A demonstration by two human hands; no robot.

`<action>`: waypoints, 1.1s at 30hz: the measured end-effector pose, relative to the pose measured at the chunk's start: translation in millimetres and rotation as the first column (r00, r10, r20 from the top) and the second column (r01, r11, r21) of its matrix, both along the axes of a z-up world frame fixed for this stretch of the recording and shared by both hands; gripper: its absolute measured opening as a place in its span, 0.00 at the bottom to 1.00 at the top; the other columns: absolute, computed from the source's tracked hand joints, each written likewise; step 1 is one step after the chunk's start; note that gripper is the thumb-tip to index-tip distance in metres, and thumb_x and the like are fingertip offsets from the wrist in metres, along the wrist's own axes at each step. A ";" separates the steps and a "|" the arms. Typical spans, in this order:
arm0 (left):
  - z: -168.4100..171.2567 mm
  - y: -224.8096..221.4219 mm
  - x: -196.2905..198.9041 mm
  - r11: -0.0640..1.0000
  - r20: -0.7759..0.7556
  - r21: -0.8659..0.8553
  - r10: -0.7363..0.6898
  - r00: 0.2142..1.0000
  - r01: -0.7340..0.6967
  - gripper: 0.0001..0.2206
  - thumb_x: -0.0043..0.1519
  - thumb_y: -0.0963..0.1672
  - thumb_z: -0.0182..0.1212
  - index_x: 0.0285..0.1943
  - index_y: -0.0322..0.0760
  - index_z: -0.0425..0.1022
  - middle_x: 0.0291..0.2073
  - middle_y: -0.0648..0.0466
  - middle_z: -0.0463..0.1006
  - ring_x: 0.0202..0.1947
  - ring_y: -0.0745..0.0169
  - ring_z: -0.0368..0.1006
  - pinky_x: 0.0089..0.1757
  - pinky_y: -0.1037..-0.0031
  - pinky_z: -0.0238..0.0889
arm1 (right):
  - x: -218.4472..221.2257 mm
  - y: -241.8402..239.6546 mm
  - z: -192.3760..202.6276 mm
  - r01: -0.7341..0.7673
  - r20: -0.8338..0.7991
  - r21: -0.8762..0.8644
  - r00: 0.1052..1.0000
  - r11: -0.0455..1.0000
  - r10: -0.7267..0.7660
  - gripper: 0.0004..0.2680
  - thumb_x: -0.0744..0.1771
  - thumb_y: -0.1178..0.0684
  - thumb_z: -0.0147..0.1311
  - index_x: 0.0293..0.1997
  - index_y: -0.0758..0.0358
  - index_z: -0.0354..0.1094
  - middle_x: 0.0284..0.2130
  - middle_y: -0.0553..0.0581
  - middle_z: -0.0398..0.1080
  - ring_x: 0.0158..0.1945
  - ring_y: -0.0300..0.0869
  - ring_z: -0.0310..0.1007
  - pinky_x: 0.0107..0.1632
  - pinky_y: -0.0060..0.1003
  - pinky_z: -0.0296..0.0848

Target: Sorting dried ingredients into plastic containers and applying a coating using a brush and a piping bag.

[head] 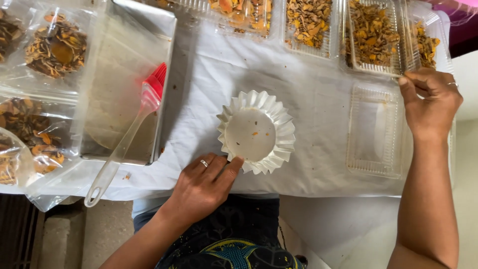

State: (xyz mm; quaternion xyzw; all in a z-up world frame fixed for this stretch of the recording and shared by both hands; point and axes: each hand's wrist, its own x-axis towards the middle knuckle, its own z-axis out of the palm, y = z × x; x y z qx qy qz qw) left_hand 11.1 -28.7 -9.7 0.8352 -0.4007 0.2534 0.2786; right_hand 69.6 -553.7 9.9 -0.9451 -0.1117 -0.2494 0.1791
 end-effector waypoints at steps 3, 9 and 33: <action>4.5 -7.5 -1.5 1.000 0.015 0.016 -0.005 1.000 0.005 0.12 0.65 0.35 0.53 0.55 0.33 0.76 0.34 0.51 0.72 0.32 0.55 0.71 0.38 0.65 0.70 | -8.9 20.9 5.2 0.029 0.035 0.021 0.999 0.999 -0.030 0.07 0.75 0.75 0.68 0.59 0.82 0.77 0.51 0.77 0.74 0.55 0.59 0.76 0.53 0.47 0.81; 3.3 -8.1 -3.2 0.999 -0.012 -0.009 -0.036 0.999 0.036 0.10 0.66 0.36 0.55 0.55 0.31 0.76 0.32 0.50 0.71 0.30 0.55 0.69 0.38 0.65 0.70 | -23.0 50.9 11.5 0.060 0.095 0.005 0.994 0.998 -0.060 0.07 0.74 0.74 0.70 0.57 0.82 0.78 0.49 0.77 0.72 0.58 0.58 0.73 0.53 0.47 0.83; 51.2 42.9 -38.1 0.992 0.037 -0.123 -0.004 0.999 0.008 0.08 0.67 0.39 0.59 0.51 0.26 0.76 0.31 0.48 0.73 0.31 0.52 0.73 0.36 0.64 0.73 | -97.8 187.4 3.0 0.199 0.298 -0.079 0.940 0.977 -0.168 0.07 0.69 0.71 0.72 0.50 0.74 0.79 0.52 0.69 0.68 0.54 0.59 0.77 0.54 0.49 0.82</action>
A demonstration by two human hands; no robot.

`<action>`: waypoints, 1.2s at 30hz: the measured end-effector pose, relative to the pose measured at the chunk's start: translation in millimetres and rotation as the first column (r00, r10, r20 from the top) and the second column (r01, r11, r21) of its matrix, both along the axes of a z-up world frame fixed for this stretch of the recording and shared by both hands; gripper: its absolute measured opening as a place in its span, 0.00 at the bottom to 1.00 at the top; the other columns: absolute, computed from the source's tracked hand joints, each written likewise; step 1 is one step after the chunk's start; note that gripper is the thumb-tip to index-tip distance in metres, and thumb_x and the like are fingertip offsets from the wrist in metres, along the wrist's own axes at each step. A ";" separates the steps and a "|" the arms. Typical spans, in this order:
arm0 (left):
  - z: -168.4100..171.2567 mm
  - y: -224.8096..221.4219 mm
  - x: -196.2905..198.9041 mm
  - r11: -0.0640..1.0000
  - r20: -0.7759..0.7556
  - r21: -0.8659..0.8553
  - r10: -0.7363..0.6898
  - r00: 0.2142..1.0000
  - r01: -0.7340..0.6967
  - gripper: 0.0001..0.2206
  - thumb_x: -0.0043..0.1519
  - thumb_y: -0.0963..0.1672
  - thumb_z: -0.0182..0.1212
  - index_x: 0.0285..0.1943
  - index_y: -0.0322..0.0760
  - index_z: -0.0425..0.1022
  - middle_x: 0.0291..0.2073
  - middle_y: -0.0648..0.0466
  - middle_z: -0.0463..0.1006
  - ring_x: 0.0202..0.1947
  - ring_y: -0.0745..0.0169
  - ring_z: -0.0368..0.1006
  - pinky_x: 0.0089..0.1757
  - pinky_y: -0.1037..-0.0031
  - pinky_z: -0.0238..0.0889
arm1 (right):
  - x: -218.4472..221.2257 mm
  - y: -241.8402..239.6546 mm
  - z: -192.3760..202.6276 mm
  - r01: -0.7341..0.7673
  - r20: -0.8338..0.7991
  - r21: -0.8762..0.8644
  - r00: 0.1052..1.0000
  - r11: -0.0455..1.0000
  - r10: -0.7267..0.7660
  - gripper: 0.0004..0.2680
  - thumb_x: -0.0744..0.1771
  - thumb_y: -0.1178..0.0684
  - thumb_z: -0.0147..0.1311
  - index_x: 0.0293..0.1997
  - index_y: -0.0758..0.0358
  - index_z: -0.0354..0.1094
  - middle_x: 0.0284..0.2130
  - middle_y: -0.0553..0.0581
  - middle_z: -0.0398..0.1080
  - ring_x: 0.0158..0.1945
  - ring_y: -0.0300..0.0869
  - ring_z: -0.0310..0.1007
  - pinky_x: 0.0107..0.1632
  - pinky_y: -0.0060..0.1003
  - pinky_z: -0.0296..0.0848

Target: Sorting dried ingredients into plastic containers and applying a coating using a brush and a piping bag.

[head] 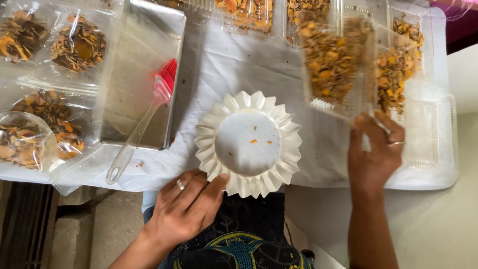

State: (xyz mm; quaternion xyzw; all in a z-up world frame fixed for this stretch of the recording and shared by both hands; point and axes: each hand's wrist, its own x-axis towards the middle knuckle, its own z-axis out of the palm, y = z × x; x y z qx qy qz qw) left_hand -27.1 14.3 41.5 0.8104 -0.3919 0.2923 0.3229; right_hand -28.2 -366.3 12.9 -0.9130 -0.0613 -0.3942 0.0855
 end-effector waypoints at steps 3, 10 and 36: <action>2.9 6.9 -8.4 0.998 0.034 -0.033 0.058 0.998 -0.057 0.07 0.66 0.40 0.58 0.46 0.27 0.78 0.28 0.49 0.72 0.25 0.55 0.69 0.33 0.65 0.69 | -13.9 35.6 -6.5 0.011 -0.005 0.017 1.000 1.000 -0.011 0.05 0.71 0.67 0.68 0.51 0.70 0.79 0.55 0.68 0.69 0.53 0.54 0.79 0.53 0.44 0.81; 10.5 12.5 -15.3 0.990 0.108 -0.030 0.137 0.985 -0.134 0.07 0.66 0.41 0.57 0.45 0.29 0.79 0.26 0.51 0.68 0.23 0.57 0.65 0.30 0.68 0.65 | -35.5 93.8 -48.9 -0.190 -0.082 0.288 0.972 0.939 0.222 0.07 0.70 0.65 0.58 0.54 0.71 0.74 0.58 0.70 0.62 0.54 0.56 0.79 0.61 0.45 0.81; 9.0 -46.5 8.8 0.982 -0.024 0.137 -0.131 0.991 0.133 0.09 0.69 0.38 0.50 0.53 0.27 0.75 0.35 0.46 0.75 0.35 0.50 0.75 0.39 0.64 0.73 | -62.2 79.0 5.3 0.059 -0.191 0.916 0.934 0.397 0.303 0.32 0.62 0.32 0.60 0.67 0.64 0.55 0.32 0.53 0.62 0.28 0.31 0.59 0.31 0.22 0.64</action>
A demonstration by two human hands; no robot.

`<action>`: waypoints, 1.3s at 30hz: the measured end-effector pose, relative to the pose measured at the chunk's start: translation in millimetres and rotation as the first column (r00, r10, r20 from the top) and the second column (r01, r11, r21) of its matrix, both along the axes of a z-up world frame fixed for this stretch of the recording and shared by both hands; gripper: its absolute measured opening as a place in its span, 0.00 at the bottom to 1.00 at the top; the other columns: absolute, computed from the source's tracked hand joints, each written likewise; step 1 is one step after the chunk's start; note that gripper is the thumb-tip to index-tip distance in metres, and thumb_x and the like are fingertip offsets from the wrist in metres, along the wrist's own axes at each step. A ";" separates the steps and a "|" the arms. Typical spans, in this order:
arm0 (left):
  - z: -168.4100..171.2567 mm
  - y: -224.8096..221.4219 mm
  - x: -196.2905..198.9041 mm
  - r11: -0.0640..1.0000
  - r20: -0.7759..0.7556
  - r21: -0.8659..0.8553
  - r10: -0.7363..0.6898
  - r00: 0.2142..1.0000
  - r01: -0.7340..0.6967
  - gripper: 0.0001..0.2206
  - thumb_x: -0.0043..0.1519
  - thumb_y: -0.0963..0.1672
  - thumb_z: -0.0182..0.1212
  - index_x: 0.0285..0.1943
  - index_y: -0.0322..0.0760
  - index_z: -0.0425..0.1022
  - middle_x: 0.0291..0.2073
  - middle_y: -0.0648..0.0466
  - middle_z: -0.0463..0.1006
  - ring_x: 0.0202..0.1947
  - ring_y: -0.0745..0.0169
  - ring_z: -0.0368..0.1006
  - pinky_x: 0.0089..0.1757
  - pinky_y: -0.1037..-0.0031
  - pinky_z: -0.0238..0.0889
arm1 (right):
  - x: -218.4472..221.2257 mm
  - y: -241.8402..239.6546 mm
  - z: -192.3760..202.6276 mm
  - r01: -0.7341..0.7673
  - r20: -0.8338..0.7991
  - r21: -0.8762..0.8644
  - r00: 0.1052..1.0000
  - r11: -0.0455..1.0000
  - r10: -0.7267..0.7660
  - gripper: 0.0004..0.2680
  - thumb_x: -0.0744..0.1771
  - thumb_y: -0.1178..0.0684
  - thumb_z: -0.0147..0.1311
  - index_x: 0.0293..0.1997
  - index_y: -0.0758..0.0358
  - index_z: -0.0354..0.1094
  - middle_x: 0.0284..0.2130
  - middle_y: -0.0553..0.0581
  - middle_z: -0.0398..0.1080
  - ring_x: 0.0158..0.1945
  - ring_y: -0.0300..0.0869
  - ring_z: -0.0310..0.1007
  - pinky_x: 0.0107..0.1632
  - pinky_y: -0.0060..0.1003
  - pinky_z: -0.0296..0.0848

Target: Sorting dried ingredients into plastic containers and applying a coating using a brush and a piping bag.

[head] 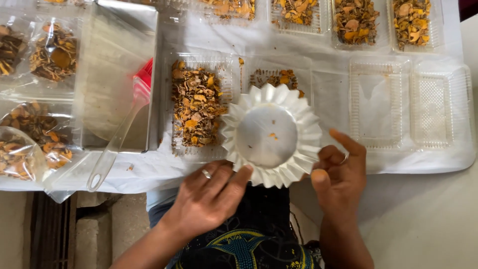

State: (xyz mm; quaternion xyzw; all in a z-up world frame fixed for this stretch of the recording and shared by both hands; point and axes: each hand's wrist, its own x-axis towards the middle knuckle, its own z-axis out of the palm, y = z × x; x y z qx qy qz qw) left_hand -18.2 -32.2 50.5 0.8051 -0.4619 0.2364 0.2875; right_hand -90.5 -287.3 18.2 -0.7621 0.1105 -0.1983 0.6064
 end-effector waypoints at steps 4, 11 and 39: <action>-11.2 -18.5 4.7 0.997 -0.027 -0.029 -0.075 0.997 0.074 0.08 0.70 0.39 0.55 0.54 0.30 0.75 0.34 0.48 0.72 0.35 0.52 0.74 0.37 0.65 0.73 | 16.1 -12.9 27.6 0.026 -0.026 -0.228 0.999 0.973 -0.033 0.21 0.67 0.53 0.59 0.66 0.72 0.62 0.20 0.50 0.59 0.21 0.31 0.60 0.26 0.21 0.60; -13.2 -25.3 13.6 0.991 -0.012 0.079 -0.105 0.994 0.105 0.16 0.75 0.44 0.50 0.71 0.36 0.66 0.57 0.45 0.75 0.52 0.53 0.77 0.53 0.64 0.73 | 11.9 -85.2 28.7 0.238 0.026 -0.375 0.969 0.896 -0.246 0.13 0.72 0.69 0.57 0.64 0.73 0.70 0.31 0.50 0.68 0.27 0.26 0.55 0.34 0.20 0.56; -22.1 11.5 11.9 0.998 -0.058 -0.008 0.061 0.996 -0.061 0.10 0.70 0.42 0.58 0.55 0.30 0.78 0.53 0.43 0.77 0.46 0.48 0.78 0.48 0.63 0.74 | 42.6 -194.7 -44.9 0.246 0.158 -0.783 0.967 0.572 -0.200 0.12 0.74 0.73 0.60 0.66 0.89 0.77 0.29 0.68 0.69 0.25 0.45 0.64 0.30 0.39 0.72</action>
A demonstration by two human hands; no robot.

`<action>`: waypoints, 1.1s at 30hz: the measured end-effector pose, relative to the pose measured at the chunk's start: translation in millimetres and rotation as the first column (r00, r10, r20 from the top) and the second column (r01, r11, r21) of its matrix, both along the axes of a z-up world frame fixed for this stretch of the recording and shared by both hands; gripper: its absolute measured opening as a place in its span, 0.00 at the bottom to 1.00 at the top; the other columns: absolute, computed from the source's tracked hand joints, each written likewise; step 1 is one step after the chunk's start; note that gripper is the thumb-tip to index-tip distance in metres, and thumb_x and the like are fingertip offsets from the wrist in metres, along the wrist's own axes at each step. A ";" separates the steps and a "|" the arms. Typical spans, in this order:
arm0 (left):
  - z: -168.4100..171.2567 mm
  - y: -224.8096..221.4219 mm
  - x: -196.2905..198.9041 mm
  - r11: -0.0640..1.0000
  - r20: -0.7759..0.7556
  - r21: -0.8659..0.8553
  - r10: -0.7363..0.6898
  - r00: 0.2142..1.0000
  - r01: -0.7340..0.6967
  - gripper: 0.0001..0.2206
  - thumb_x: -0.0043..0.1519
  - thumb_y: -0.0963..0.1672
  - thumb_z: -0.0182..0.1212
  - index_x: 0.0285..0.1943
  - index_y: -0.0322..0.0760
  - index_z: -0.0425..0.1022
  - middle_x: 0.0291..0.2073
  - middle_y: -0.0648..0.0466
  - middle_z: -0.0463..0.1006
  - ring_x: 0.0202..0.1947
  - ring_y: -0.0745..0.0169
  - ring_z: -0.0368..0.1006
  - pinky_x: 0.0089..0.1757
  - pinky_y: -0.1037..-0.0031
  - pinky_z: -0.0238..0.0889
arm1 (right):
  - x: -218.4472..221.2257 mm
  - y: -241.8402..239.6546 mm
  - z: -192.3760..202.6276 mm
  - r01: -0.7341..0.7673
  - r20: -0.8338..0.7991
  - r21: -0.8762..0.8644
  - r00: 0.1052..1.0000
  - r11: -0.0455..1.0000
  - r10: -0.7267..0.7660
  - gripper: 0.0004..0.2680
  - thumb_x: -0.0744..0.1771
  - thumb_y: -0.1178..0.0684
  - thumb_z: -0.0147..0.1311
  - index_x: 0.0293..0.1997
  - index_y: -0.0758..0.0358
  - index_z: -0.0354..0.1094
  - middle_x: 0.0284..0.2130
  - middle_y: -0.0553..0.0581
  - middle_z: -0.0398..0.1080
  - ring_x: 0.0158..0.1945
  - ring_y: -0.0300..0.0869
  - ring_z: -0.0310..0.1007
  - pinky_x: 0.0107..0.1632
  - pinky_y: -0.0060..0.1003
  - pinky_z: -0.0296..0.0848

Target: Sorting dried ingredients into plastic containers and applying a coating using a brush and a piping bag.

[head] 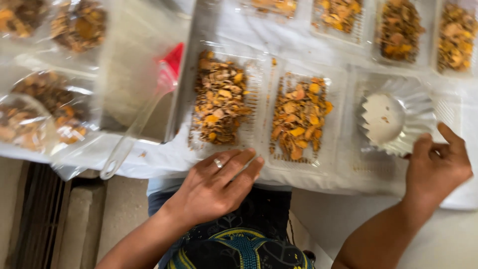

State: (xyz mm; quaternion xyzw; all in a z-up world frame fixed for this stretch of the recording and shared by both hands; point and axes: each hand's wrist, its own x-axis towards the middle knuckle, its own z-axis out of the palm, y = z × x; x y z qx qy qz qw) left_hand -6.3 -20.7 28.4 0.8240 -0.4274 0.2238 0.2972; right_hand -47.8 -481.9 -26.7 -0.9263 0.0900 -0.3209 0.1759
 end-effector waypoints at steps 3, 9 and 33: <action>-7.2 5.9 -3.7 1.000 -0.038 0.000 -0.018 0.999 0.018 0.12 0.71 0.42 0.51 0.59 0.30 0.75 0.54 0.42 0.75 0.50 0.48 0.77 0.52 0.61 0.74 | -7.9 -10.1 -12.1 0.062 -0.009 -0.022 0.998 0.998 -0.062 0.11 0.77 0.70 0.62 0.70 0.83 0.77 0.34 0.67 0.70 0.34 0.46 0.70 0.40 0.40 0.74; 1.1 14.7 -5.9 0.998 -0.037 -0.055 0.010 0.999 -0.012 0.10 0.71 0.40 0.52 0.57 0.29 0.74 0.50 0.41 0.77 0.46 0.47 0.78 0.49 0.61 0.75 | -8.4 18.0 15.3 0.196 -0.137 0.144 0.975 0.970 -0.177 0.13 0.79 0.62 0.52 0.75 0.75 0.69 0.39 0.64 0.68 0.33 0.49 0.78 0.34 0.38 0.74; 32.4 18.7 -5.3 0.991 0.025 -0.022 0.133 0.991 -0.132 0.08 0.70 0.39 0.59 0.52 0.25 0.77 0.44 0.44 0.79 0.40 0.51 0.76 0.45 0.64 0.73 | 19.2 154.6 77.4 -0.404 -0.200 -0.073 0.902 0.912 0.384 0.11 0.73 0.64 0.64 0.63 0.72 0.73 0.41 0.61 0.77 0.42 0.46 0.77 0.52 0.40 0.76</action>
